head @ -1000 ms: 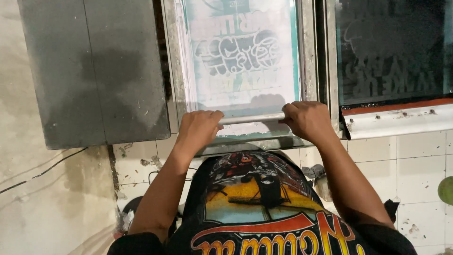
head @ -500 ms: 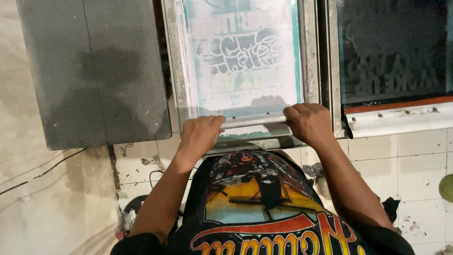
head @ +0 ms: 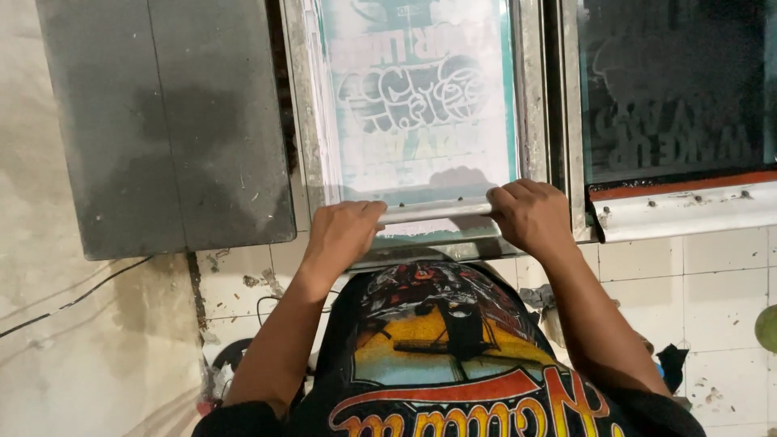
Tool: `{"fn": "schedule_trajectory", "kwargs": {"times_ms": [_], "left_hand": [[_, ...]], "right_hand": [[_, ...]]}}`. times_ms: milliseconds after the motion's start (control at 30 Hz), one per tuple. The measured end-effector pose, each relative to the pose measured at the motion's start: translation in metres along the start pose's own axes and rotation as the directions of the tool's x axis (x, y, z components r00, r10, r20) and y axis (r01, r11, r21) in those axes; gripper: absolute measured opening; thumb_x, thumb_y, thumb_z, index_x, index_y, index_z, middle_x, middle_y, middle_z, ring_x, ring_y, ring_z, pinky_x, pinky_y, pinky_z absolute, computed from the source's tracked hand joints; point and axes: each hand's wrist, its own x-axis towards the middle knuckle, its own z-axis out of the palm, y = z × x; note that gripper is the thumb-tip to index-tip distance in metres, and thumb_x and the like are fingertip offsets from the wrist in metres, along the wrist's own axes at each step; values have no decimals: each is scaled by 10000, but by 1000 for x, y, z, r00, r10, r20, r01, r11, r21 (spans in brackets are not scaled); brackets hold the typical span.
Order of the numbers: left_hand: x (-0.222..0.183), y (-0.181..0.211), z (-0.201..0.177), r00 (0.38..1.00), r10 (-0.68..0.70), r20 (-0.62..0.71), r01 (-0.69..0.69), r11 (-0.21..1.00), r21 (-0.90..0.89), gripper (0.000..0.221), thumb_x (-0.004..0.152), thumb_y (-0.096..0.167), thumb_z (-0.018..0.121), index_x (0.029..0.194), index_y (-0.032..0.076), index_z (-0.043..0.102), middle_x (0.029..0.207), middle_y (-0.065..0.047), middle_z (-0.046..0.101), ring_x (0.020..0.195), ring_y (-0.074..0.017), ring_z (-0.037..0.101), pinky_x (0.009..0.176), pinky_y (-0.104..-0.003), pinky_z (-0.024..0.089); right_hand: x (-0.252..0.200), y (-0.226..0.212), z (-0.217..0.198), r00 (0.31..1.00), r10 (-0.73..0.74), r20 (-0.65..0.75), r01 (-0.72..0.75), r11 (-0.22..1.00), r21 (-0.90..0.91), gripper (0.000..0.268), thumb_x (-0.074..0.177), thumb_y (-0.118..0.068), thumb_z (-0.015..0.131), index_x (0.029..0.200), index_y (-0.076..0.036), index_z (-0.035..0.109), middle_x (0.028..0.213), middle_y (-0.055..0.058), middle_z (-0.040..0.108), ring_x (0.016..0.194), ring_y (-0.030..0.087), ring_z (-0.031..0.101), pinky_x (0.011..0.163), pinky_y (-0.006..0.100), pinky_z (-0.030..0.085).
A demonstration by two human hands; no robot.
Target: Applying ink to a surface through a stencil screen using a manual squeegee.
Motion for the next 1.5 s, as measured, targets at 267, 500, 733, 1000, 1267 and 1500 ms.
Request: {"fn": "schedule_trajectory", "kwargs": {"times_ms": [267,500,733,1000,1267,1500], "left_hand": [[4,2,-24,997,-2,78,-2,999,50,150,927,139,683,1076,138,694,714,-38,672,664,-256,687,552,-389,557],[18,-9,-40,976,-21,216,23,1000,-7,168,933,154,664,1088,110,713,730,-71,698,663,-293,698,568,-422,556],[24,-10,-43,954,-47,296,61,997,-39,158,931,177,687,1071,110,718,760,-95,715,716,-344,715,615,-460,560],[26,-23,-26,936,-73,345,129,982,-141,81,920,211,710,967,146,721,769,-92,736,758,-335,735,661,-460,577],[87,-37,-67,916,-112,386,153,985,-75,110,920,248,720,935,140,722,786,-107,745,764,-329,735,704,-469,577],[193,-99,-112,962,-89,257,82,996,39,142,893,215,729,1025,180,769,881,-165,767,902,-461,729,796,-573,551]], "right_hand": [[7,3,-29,1000,12,19,-12,1000,3,174,758,-268,828,868,-237,696,773,-44,698,883,178,741,747,313,572],[20,2,-43,996,21,85,-27,997,73,224,751,-255,883,897,-203,721,757,-25,718,851,194,746,729,324,572],[24,8,-36,989,23,146,-37,995,89,237,778,-316,869,940,-218,727,760,-26,722,820,200,741,723,329,576],[31,5,-30,978,16,210,-45,990,132,243,752,-326,868,893,-202,715,740,-3,730,801,212,748,696,352,581],[73,47,-24,971,20,239,-43,995,89,298,762,-388,849,960,-211,714,748,5,723,796,232,744,687,370,572],[193,120,-16,981,-6,196,6,1000,2,284,888,-468,814,966,-206,736,720,-43,679,733,193,705,660,301,531]]}}
